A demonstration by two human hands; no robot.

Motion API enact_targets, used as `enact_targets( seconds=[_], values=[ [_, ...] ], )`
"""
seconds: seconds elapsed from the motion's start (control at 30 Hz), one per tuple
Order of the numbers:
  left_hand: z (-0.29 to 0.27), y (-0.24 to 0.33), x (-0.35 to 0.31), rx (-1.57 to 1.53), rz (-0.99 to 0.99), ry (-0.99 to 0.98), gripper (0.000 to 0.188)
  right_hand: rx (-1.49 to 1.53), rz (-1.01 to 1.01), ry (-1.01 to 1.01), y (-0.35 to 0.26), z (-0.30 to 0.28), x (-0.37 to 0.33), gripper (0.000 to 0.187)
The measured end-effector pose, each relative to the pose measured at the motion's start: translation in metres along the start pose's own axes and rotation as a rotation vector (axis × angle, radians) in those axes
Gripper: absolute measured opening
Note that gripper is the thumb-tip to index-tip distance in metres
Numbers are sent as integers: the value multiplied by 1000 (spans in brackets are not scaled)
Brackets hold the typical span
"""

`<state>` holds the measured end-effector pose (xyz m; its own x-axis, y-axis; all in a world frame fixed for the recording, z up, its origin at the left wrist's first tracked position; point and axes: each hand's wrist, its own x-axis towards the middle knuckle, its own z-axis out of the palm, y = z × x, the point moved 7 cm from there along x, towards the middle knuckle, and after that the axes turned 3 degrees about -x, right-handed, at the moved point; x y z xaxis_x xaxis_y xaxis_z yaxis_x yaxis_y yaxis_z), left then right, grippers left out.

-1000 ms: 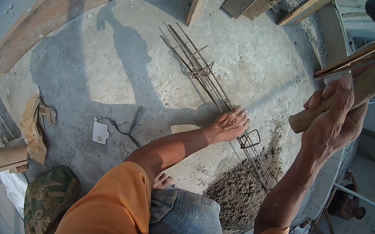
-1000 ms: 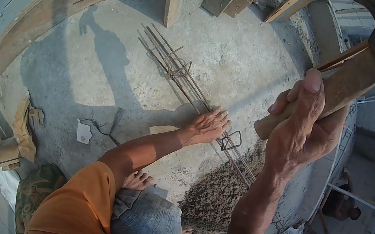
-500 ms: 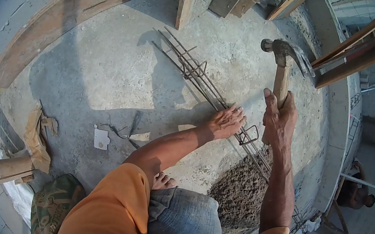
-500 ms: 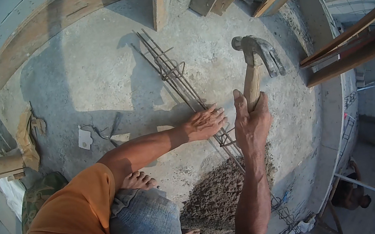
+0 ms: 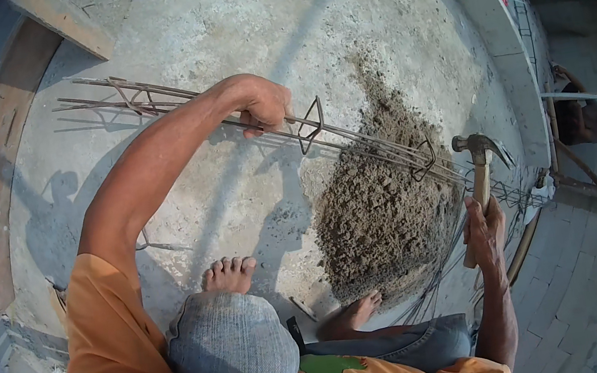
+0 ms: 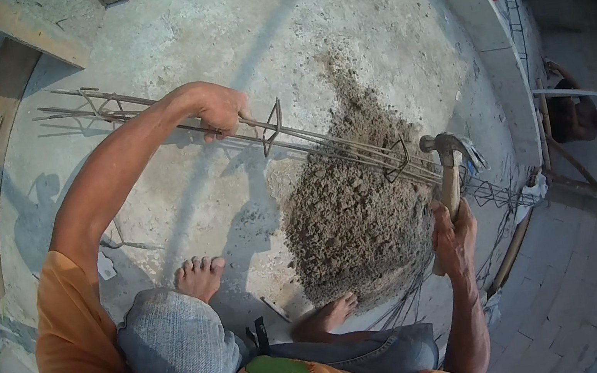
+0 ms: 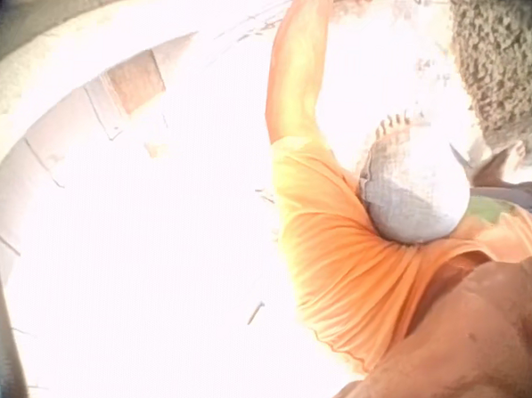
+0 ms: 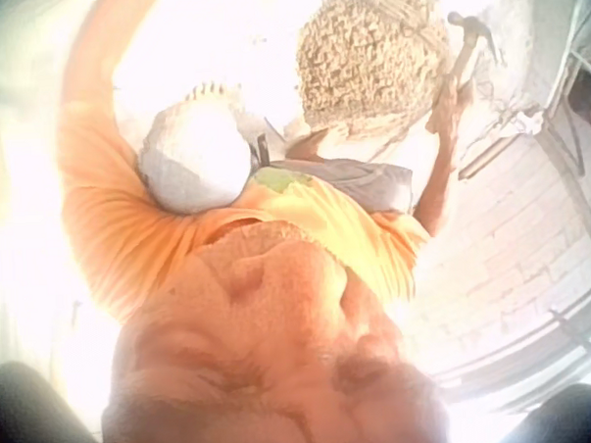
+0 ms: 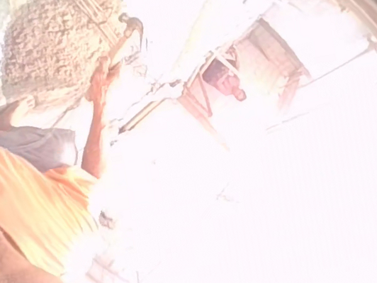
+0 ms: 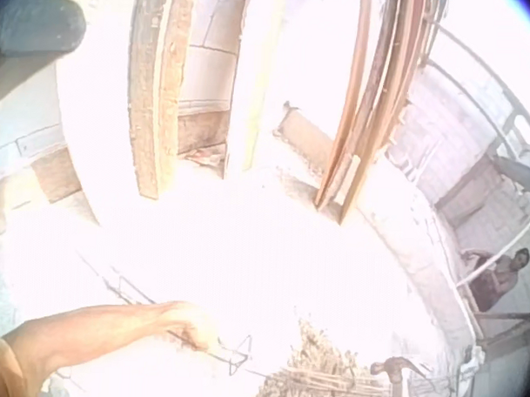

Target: The person assembles a rebar cage on a concrete floor by positioning metal rods and securing them together, using a hammer to tap the rebar and wire into place.

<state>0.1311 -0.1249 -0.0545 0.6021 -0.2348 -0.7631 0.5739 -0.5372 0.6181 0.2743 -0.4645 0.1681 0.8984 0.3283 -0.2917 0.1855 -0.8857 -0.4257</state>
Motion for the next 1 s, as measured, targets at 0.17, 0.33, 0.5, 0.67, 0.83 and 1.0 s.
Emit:
enact_targets(
  seconds=[0.17, 0.33, 0.5, 0.67, 0.83, 1.0],
  values=[
    [-16, -18, 23, 2, 30, 238, 38, 50, 164, -14, 98, 9, -19, 36],
    [-46, 2, -13, 440, 382, 912, 35, 110, 238, -8, 137, 47, -30, 31],
    [-56, -15, -15, 324, 341, 1085, 29, 78, 222, -68, 141, 74, -31, 39],
    [-56, -11, -20, 262, 389, 1251, 28, 117, 179, -113, 141, 92, -29, 40],
    [-52, -3, -19, 331, 306, 1293, 26, 147, 142, -139, 112, 105, -22, 44],
    [-25, 34, -28, 501, 503, 1609, 33, 57, 100, -112, 85, 93, -6, 46]
  ],
)
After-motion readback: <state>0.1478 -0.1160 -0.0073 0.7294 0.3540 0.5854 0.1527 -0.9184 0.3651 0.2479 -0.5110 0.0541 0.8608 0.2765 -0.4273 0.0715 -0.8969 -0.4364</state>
